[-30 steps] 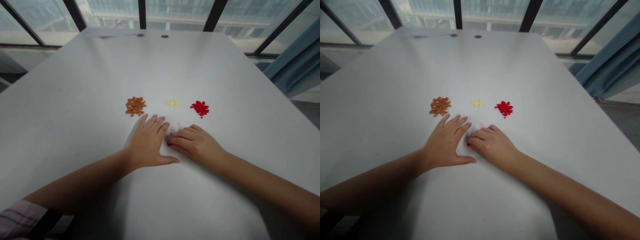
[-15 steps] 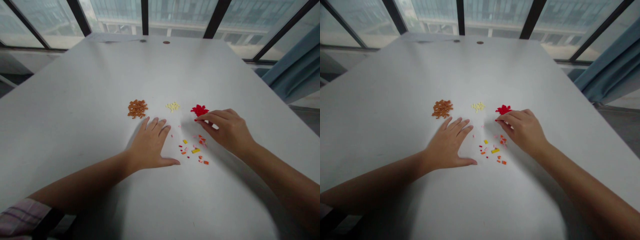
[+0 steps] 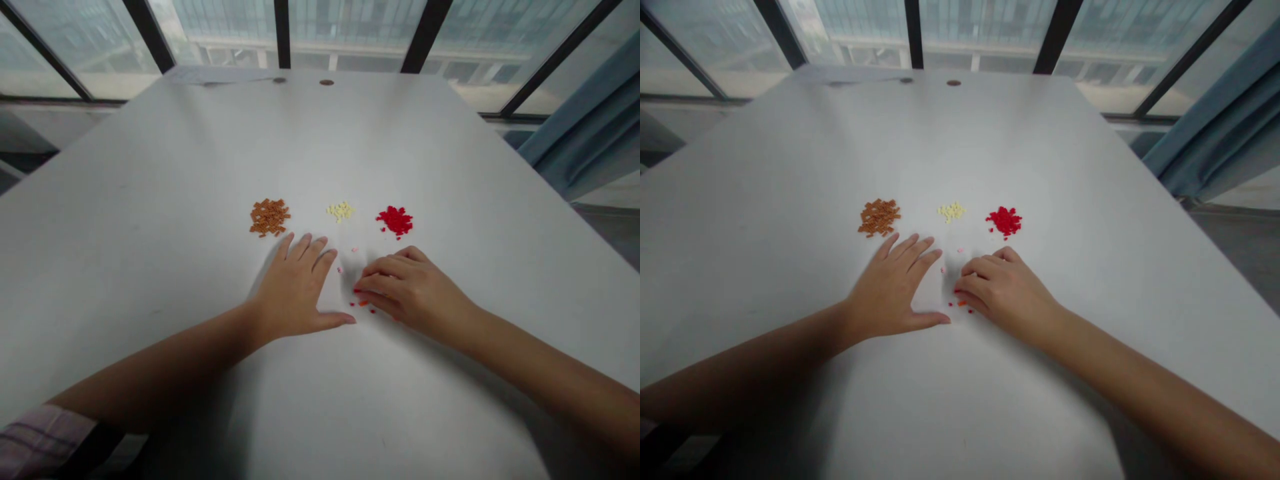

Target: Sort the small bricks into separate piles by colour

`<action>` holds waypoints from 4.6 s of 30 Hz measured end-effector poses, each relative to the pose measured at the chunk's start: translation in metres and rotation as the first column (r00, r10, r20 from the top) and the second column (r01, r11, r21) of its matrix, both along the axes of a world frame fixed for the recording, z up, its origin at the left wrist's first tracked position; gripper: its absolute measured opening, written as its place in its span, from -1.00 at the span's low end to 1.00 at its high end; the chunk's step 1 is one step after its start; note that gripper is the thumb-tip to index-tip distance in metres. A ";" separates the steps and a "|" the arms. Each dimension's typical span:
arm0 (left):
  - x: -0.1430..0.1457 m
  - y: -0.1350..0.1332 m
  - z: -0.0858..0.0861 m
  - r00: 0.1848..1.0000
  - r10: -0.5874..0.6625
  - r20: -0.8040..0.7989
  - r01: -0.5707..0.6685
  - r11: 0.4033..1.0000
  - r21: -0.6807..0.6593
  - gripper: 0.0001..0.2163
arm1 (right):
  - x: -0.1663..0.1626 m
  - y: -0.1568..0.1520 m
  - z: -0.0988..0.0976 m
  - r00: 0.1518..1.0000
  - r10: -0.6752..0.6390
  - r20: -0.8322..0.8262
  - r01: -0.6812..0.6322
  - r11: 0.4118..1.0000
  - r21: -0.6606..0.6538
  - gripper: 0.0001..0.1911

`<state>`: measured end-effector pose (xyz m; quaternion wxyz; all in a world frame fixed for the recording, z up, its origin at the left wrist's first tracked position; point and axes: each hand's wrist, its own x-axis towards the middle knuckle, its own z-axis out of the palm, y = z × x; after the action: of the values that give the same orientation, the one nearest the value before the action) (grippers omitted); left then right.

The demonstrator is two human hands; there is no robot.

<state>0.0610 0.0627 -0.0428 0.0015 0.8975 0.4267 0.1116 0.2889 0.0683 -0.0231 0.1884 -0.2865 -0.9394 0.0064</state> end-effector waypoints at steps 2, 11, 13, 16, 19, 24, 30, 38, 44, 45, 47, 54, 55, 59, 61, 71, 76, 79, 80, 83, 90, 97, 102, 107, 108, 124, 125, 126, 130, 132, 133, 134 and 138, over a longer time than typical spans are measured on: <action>0.000 0.000 0.001 1.000 -0.002 -0.002 0.002 1.000 0.001 -0.11 | -0.002 -0.001 -0.003 1.000 -0.016 0.006 0.016 1.000 -0.018 -0.86; -0.001 -0.001 0.002 1.000 0.000 -0.010 -0.001 1.000 -0.017 -0.11 | 0.027 0.030 0.003 0.929 -0.363 -0.073 0.370 0.923 0.108 -0.83; -0.001 -0.001 0.002 1.000 -0.004 -0.009 0.004 1.000 -0.018 -0.11 | 0.038 0.043 0.001 0.888 -0.456 -0.061 0.460 0.876 0.142 -0.78; -0.002 -0.001 0.002 1.000 -0.010 -0.007 0.010 1.000 -0.020 -0.08 | 0.050 0.058 -0.006 0.871 -0.488 -0.054 0.491 0.861 0.134 -0.74; -0.002 -0.002 0.003 1.000 -0.012 0.006 0.012 1.000 -0.028 0.01 | 0.052 0.064 -0.008 0.877 -0.477 -0.060 0.481 0.872 0.096 -0.73; -0.002 -0.001 0.003 1.000 -0.008 0.020 0.009 0.999 -0.042 0.05 | 0.033 0.042 0.006 0.903 -0.413 -0.123 0.417 0.909 0.011 -0.83; -0.001 0.000 0.003 0.999 -0.013 0.030 0.014 0.999 -0.039 0.03 | -0.003 0.001 0.005 0.995 -0.061 -0.084 0.027 0.933 -0.358 -0.91; -0.001 -0.001 0.003 0.999 -0.010 0.033 0.012 0.999 -0.035 0.03 | -0.011 -0.002 -0.005 0.994 -0.053 -0.097 0.022 0.956 -0.293 -0.92; -0.001 -0.002 0.004 1.000 0.001 0.016 0.000 0.999 -0.049 0.05 | 0.033 0.039 0.004 0.870 -0.439 -0.223 0.439 0.897 -0.055 -0.82; -0.001 -0.002 0.004 1.000 0.000 0.013 0.001 0.999 -0.051 0.05 | 0.041 0.047 0.003 0.845 -0.492 -0.211 0.494 0.868 -0.049 -0.79; -0.001 -0.002 0.004 1.000 -0.003 0.008 0.003 0.999 -0.053 0.04 | 0.054 0.059 0.001 0.834 -0.520 -0.186 0.518 0.853 -0.062 -0.76; -0.001 0.000 0.003 1.000 -0.003 0.016 0.004 0.999 -0.047 0.04 | 0.048 0.044 -0.004 0.844 -0.495 -0.208 0.455 0.865 -0.212 -0.69; -0.001 0.000 0.003 1.000 -0.006 0.017 0.006 0.999 -0.048 0.04 | 0.044 0.036 -0.004 0.869 -0.450 -0.207 0.400 0.884 -0.243 -0.68; -0.001 0.001 0.002 1.000 -0.009 0.018 0.010 0.999 -0.046 0.04 | 0.026 0.003 -0.004 0.972 -0.165 -0.167 0.109 0.948 -0.299 -0.72; 0.000 0.001 0.002 1.000 -0.006 0.012 0.006 0.999 -0.044 0.03 | 0.020 -0.008 -0.006 0.979 -0.160 -0.122 0.123 0.956 -0.268 -0.78; -0.001 0.000 0.002 1.000 -0.013 0.018 0.014 0.999 -0.044 0.03 | 0.019 -0.013 -0.013 0.981 -0.180 -0.071 0.160 0.962 -0.222 -0.79; -0.002 0.000 0.003 0.999 -0.014 0.029 0.015 0.999 -0.044 0.03 | 0.021 -0.001 -0.008 0.968 -0.228 -0.101 0.215 0.968 -0.129 -0.70; -0.002 -0.001 0.003 1.000 -0.010 0.018 0.010 0.999 -0.044 0.03 | 0.032 0.025 -0.007 0.917 -0.371 -0.149 0.368 0.929 -0.051 -0.70; -0.002 -0.001 0.003 1.000 -0.007 0.012 0.008 0.999 -0.047 0.04 | 0.036 0.035 -0.008 0.892 -0.421 -0.167 0.421 0.906 -0.038 -0.72; -0.003 -0.002 0.005 1.000 -0.006 0.000 0.006 0.998 -0.058 0.04 | 0.048 0.060 -0.016 0.827 -0.513 -0.229 0.513 0.856 -0.067 -0.75; -0.003 -0.001 0.005 1.000 -0.017 0.003 0.017 0.998 -0.065 0.04 | 0.055 0.069 -0.028 0.817 -0.523 -0.244 0.536 0.844 -0.015 -0.83; -0.004 0.000 0.003 0.999 -0.042 0.017 0.043 0.993 -0.110 0.07 | 0.045 0.038 -0.003 0.836 -0.457 -0.305 0.461 0.885 -0.063 -0.85; -0.002 -0.003 0.013 0.997 -0.051 0.053 0.055 0.995 -0.086 0.09 | 0.031 0.011 0.001 0.939 -0.234 -0.251 0.205 0.969 -0.136 -0.80; -0.023 -0.014 0.033 0.992 -0.071 0.105 0.084 0.989 -0.119 -0.04 | 0.017 0.015 -0.013 0.961 -0.175 -0.215 0.116 0.958 -0.262 -0.66; -0.032 -0.017 0.035 0.991 -0.056 0.118 0.071 0.990 -0.126 -0.07 | 0.015 0.016 -0.015 0.960 -0.173 -0.221 0.107 0.953 -0.283 -0.65; -0.048 -0.029 0.021 0.994 -0.014 0.106 0.015 1.000 -0.010 -0.61 | -0.010 -0.022 -0.005 0.955 -0.103 -0.277 -0.019 0.915 -0.404 -0.59; -0.046 -0.024 0.020 0.993 -0.008 0.120 0.007 1.000 0.010 -0.66 | -0.005 -0.022 -0.006 0.960 -0.111 -0.255 -0.001 0.914 -0.405 -0.60; -0.044 -0.019 0.019 0.992 -0.005 0.130 0.003 1.000 0.018 -0.69 | -0.002 -0.022 -0.007 0.967 -0.101 -0.232 0.000 0.916 -0.401 -0.60; -0.039 -0.005 0.013 0.989 -0.030 0.142 0.032 0.999 -0.012 -0.67 | 0.001 -0.035 -0.012 0.982 -0.008 -0.188 -0.068 0.916 -0.395 -0.56; -0.038 -0.003 0.010 0.989 -0.042 0.143 0.048 0.998 -0.036 -0.56 | 0.000 -0.040 -0.012 0.979 0.012 -0.201 -0.101 0.895 -0.434 -0.54; -0.039 -0.004 0.009 0.990 -0.044 0.137 0.051 0.998 -0.048 -0.47 | 0.000 -0.040 -0.011 0.976 -0.002 -0.216 -0.101 0.881 -0.463 -0.54; -0.040 -0.005 0.008 0.992 -0.041 0.122 0.049 0.997 -0.060 -0.37 | 0.002 -0.039 -0.009 0.971 -0.040 -0.237 -0.084 0.868 -0.489 -0.55; -0.047 -0.019 0.006 1.000 -0.017 0.013 0.018 0.996 -0.089 -0.04 | 0.015 -0.016 -0.003 0.891 -0.327 -0.315 0.120 0.838 -0.532 -0.64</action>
<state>0.0136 0.0439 -0.0366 0.0451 0.8995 0.4234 0.0981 0.3041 0.0521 -0.0259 0.2921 -0.4279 -0.8070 0.2835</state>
